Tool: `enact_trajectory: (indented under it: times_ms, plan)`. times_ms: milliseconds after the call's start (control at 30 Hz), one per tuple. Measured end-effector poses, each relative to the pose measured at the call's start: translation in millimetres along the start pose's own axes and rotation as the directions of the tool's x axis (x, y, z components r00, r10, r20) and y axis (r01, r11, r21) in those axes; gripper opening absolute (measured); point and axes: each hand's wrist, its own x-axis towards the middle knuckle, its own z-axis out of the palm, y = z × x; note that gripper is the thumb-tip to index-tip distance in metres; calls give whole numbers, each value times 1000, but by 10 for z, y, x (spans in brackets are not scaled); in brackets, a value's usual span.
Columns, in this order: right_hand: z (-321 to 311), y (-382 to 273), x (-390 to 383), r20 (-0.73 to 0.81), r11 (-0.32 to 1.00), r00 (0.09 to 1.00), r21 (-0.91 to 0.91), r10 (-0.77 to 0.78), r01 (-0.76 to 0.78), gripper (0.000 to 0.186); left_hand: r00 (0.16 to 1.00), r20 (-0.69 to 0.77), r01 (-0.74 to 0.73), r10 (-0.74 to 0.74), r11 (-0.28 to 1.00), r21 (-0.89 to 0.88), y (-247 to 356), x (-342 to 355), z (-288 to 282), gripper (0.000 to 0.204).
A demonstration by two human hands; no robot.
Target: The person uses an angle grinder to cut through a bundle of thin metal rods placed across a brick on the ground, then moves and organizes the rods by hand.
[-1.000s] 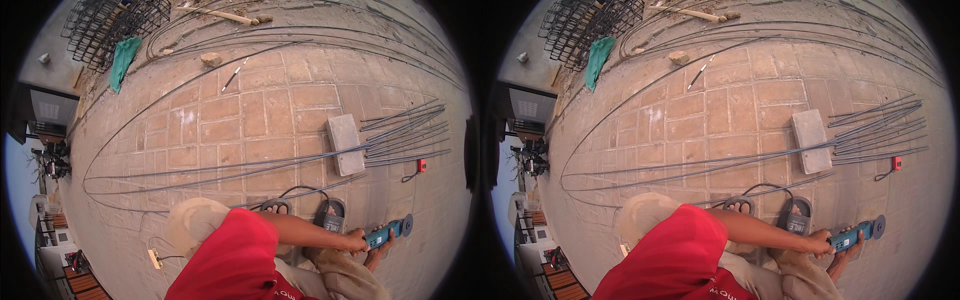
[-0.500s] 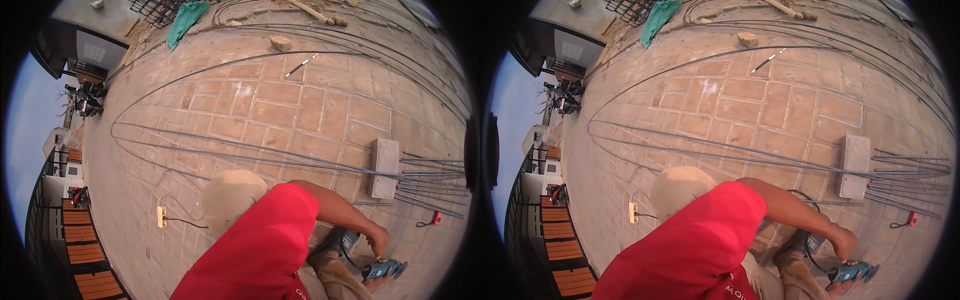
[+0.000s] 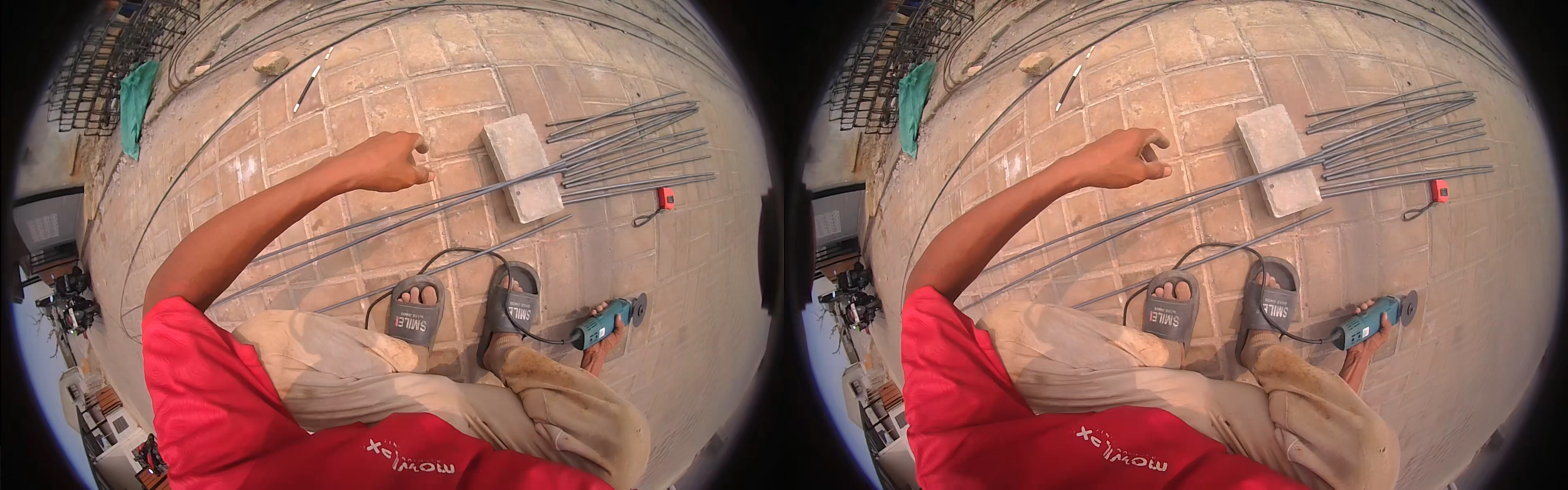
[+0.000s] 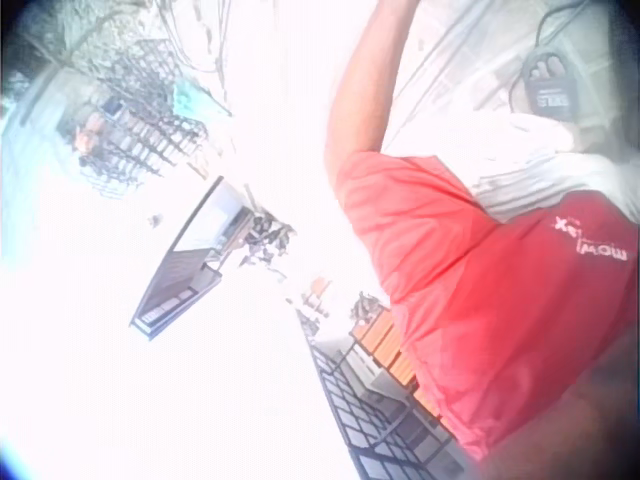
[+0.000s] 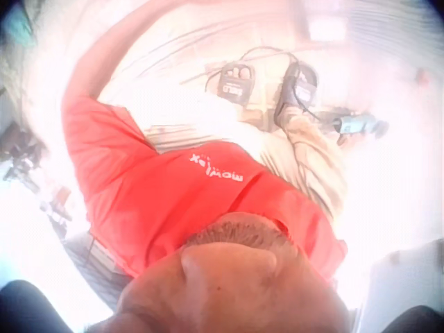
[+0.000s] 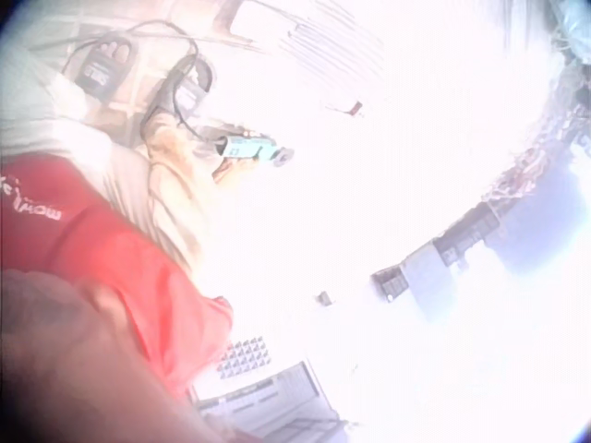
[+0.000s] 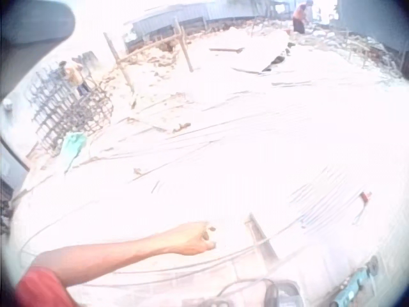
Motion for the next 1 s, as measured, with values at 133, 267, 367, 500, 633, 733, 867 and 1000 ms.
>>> enact_trajectory:
  times_ms: [133,267,367,500,633,733,867,1000]
  plan:
    - [115,74,-35,-12,1000,1000,-24,-11,11,52,987,-87,129,-134,990,-58,-604,-392,311,55]
    - [-51,2,1,0,996,1000,-90,-3,3,53,970,-101,206,-223,966,-156,-808,-691,720,50]
    - [42,64,-30,-24,993,1000,-121,-18,15,53,963,-147,207,-227,968,-140,-896,-869,964,46]
    - [-62,32,-38,-58,994,998,-106,-15,9,54,943,-254,186,-215,974,-131,-963,-986,1311,35]
    - [0,78,-19,-77,998,997,-69,0,-6,54,935,-336,95,-112,993,-67,-1154,-1087,1598,33]
    - [144,111,-85,-66,995,996,-74,54,-59,52,922,-381,57,-69,997,-43,-1184,-1048,1693,34]
    - [123,51,-123,-121,996,992,-69,40,-48,52,916,-392,80,-84,996,-28,-1082,-871,1704,35]
    - [196,163,-104,-134,995,986,-24,97,-101,53,921,-375,115,-107,993,0,-1183,-834,1845,38]
